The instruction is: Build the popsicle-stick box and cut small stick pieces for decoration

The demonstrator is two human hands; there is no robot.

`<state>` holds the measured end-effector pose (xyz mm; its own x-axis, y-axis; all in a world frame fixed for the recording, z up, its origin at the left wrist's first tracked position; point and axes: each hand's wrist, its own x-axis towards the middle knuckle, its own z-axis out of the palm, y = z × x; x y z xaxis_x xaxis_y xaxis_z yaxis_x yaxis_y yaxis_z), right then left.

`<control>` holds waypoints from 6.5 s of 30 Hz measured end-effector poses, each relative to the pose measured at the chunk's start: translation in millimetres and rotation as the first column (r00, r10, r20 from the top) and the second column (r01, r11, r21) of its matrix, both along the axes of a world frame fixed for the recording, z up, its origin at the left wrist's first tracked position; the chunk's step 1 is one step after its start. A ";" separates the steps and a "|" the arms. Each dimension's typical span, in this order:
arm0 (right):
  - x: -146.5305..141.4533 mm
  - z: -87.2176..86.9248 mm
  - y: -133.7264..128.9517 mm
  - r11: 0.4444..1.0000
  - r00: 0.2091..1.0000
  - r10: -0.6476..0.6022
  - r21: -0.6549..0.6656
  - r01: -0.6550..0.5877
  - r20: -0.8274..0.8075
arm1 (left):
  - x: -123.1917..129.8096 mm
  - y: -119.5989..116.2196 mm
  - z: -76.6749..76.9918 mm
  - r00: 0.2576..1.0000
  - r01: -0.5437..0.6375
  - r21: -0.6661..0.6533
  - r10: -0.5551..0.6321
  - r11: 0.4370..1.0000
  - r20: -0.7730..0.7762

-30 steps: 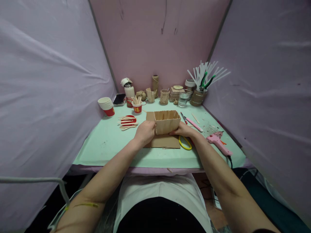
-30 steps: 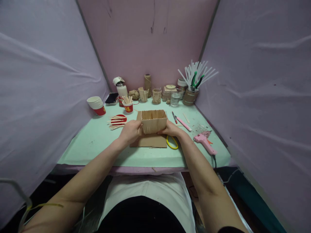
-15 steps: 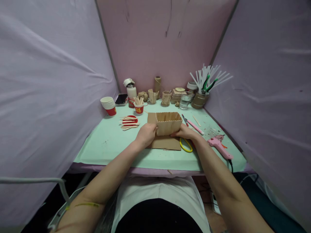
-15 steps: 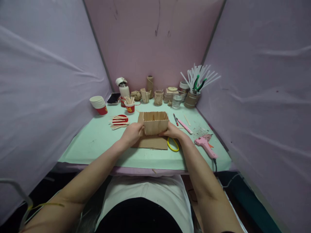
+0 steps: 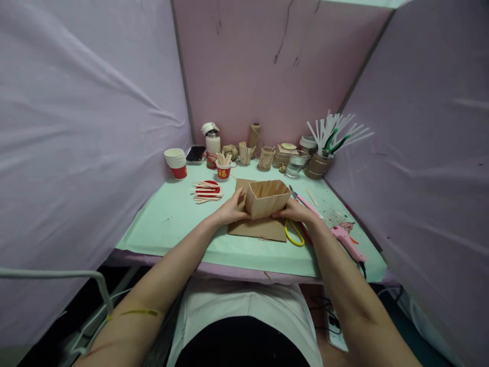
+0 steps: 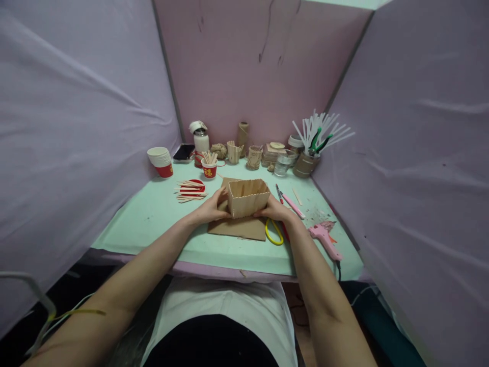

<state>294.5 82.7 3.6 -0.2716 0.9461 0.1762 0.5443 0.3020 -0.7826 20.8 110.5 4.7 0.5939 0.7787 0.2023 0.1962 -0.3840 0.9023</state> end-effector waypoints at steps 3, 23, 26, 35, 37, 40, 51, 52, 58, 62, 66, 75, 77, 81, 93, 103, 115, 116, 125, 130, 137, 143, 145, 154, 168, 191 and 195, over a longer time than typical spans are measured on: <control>-3.5 -1.5 0.0 0.996 0.997 -0.080 0.036 0.081 -0.015 | 2.5 -2.5 1.1 0.996 0.070 -0.035 -0.068 0.997 0.053; -4.6 -0.8 -70.5 0.874 0.893 -0.448 0.193 0.446 -0.038 | -8.9 -7.1 13.1 0.982 0.151 -0.039 -0.154 0.988 -0.105; 29.3 0.1 -110.4 0.734 0.745 -0.659 0.311 0.604 0.108 | -3.6 5.9 19.0 0.960 0.257 -0.045 -0.261 0.965 -0.107; 95.7 -8.2 -151.7 0.551 0.312 -0.674 0.174 0.817 0.670 | 13.3 10.1 31.9 0.938 0.330 0.017 -0.326 0.944 -0.119; 94.4 -10.7 -148.5 0.572 0.333 -0.663 0.167 0.803 0.670 | 13.5 12.4 31.8 0.939 0.328 0.020 -0.324 0.944 -0.118; 91.5 -13.5 -144.7 0.578 0.337 -0.673 0.185 0.794 0.658 | 11.6 22.3 33.1 0.929 0.352 -0.026 -0.352 0.936 -0.116; 48.2 12.1 -186.1 0.593 0.578 -0.804 0.111 0.798 0.142 | 2.3 13.4 98.4 0.904 0.381 0.343 -0.269 0.858 -0.331; 34.2 12.9 -192.6 0.635 0.639 -0.768 0.077 0.769 -0.051 | 5.7 5.8 103.8 0.891 0.404 0.385 -0.260 0.830 -0.373; -56.3 -3.8 -214.3 0.815 0.793 -0.510 0.107 0.569 -0.333 | 17.6 -18.4 109.7 0.878 0.423 0.562 -0.167 0.711 -0.449; -86.8 -15.7 -210.3 0.843 0.841 -0.442 0.176 0.508 -0.311 | 18.6 0.1 113.2 0.923 0.362 0.555 -0.206 0.749 -0.324; -96.3 -17.5 -199.5 0.793 0.732 -0.488 0.109 0.599 -0.475 | 35.6 38.0 123.3 0.933 0.321 0.462 -0.191 0.827 -0.306; -102.2 -21.9 -195.8 0.791 0.686 -0.470 0.079 0.607 -0.555 | 60.4 60.2 107.2 0.847 0.417 0.285 -0.256 0.863 -0.466; -101.7 -25.7 -195.5 0.794 0.691 -0.477 0.072 0.604 -0.542 | 54.4 57.9 104.5 0.836 0.393 0.333 -0.181 0.857 -0.519; -101.2 -28.9 -195.1 0.797 0.706 -0.470 0.090 0.597 -0.530 | 41.4 47.7 105.3 0.812 0.308 0.422 -0.005 0.853 -0.583; -99.8 -36.0 -191.6 0.808 0.730 -0.417 0.147 0.570 -0.541 | 14.6 -0.7 108.7 0.814 0.188 0.578 0.204 0.794 -0.545; -99.5 -39.4 -183.1 0.806 0.733 -0.412 0.159 0.570 -0.541 | 52.8 -25.8 119.9 0.824 0.451 0.499 -0.131 0.740 -0.551; -100.3 -36.5 -177.7 0.795 0.762 -0.433 0.194 0.575 -0.483 | 63.2 -26.5 114.2 0.842 0.419 0.401 -0.184 0.814 -0.507; -100.4 -35.4 -177.7 0.793 0.763 -0.435 0.198 0.577 -0.478 | 62.9 -27.1 114.7 0.841 0.422 0.400 -0.187 0.814 -0.507; -102.4 -28.6 -176.8 0.788 0.779 -0.402 0.251 0.562 -0.482 | 62.8 -25.5 111.6 0.839 0.433 0.425 -0.184 0.795 -0.512; -102.6 -31.7 -175.6 0.790 0.787 -0.393 0.264 0.554 -0.476 | 63.2 -25.0 110.2 0.843 0.420 0.436 -0.166 0.796 -0.511; -101.0 -33.6 -175.1 0.795 0.797 -0.399 0.261 0.547 -0.454 | 63.3 -24.1 108.2 0.849 0.420 0.446 -0.169 0.790 -0.501; -100.0 -35.7 -175.1 0.800 0.793 -0.398 0.249 0.546 -0.461 | 62.8 -24.5 108.4 0.849 0.415 0.445 -0.164 0.794 -0.502; -99.8 -36.0 -175.1 0.801 0.792 -0.399 0.245 0.546 -0.462 | 62.7 -24.9 108.6 0.852 0.411 0.443 -0.163 0.797 -0.498; -99.2 -31.5 -175.1 0.785 0.802 -0.408 0.281 0.552 -0.437 | 62.5 -25.5 108.7 0.856 0.408 0.450 -0.160 0.794 -0.491; -98.4 -35.2 -174.5 0.779 0.808 -0.414 0.296 0.552 -0.419 | 62.5 -24.7 108.4 0.852 0.416 0.445 -0.170 0.793 -0.495; -98.4 -34.8 -174.9 0.776 0.807 -0.412 0.301 0.555 -0.424 | 61.8 -24.3 106.3 0.864 0.404 0.463 -0.162 0.789 -0.477; -99.0 -32.6 -175.8 0.778 0.807 -0.412 0.298 0.554 -0.424 | 62.0 -25.1 107.1 0.862 0.402 0.459 -0.157 0.792 -0.483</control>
